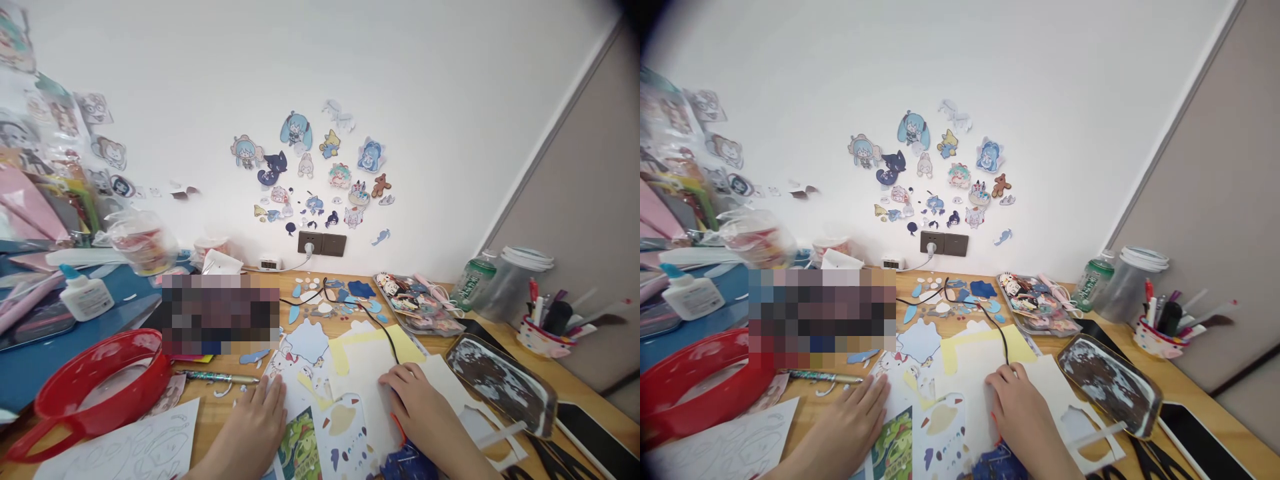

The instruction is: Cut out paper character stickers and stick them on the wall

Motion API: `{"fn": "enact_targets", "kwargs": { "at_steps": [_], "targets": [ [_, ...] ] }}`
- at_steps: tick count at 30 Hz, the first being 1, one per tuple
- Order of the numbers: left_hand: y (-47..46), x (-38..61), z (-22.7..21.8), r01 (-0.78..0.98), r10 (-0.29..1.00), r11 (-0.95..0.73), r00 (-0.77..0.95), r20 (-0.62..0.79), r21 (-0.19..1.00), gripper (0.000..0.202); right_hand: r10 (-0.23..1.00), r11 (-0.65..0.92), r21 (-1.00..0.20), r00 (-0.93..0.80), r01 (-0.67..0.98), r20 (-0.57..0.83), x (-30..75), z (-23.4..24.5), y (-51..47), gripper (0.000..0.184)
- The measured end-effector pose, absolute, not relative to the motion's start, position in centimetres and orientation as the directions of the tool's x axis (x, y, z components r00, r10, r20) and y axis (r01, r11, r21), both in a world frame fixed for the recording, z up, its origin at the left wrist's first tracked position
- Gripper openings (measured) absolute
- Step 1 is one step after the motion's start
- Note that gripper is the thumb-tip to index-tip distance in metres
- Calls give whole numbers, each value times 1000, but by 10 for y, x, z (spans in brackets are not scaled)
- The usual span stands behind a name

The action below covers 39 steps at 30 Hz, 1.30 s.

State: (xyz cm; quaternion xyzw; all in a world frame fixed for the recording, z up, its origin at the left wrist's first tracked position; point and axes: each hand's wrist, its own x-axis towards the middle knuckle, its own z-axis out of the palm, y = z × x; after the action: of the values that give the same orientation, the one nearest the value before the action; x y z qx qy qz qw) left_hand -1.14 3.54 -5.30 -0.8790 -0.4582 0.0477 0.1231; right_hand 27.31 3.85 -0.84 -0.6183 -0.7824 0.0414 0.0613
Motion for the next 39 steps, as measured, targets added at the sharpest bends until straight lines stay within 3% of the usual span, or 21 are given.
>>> {"fn": "enact_targets", "kwargs": {
  "at_steps": [23,31,39],
  "targets": [
    [35,-11,-54,780,797,-554,598,85,-291,32,973,229,-166,-227,959,32,271,-7,37,33],
    [36,-13,-57,799,779,-536,593,205,-274,28,972,235,-178,-229,956,56,272,-9,38,33],
    [39,-16,-43,793,758,-572,608,236,-209,33,965,262,-156,-254,952,68,273,-11,38,31]
  ]
}}
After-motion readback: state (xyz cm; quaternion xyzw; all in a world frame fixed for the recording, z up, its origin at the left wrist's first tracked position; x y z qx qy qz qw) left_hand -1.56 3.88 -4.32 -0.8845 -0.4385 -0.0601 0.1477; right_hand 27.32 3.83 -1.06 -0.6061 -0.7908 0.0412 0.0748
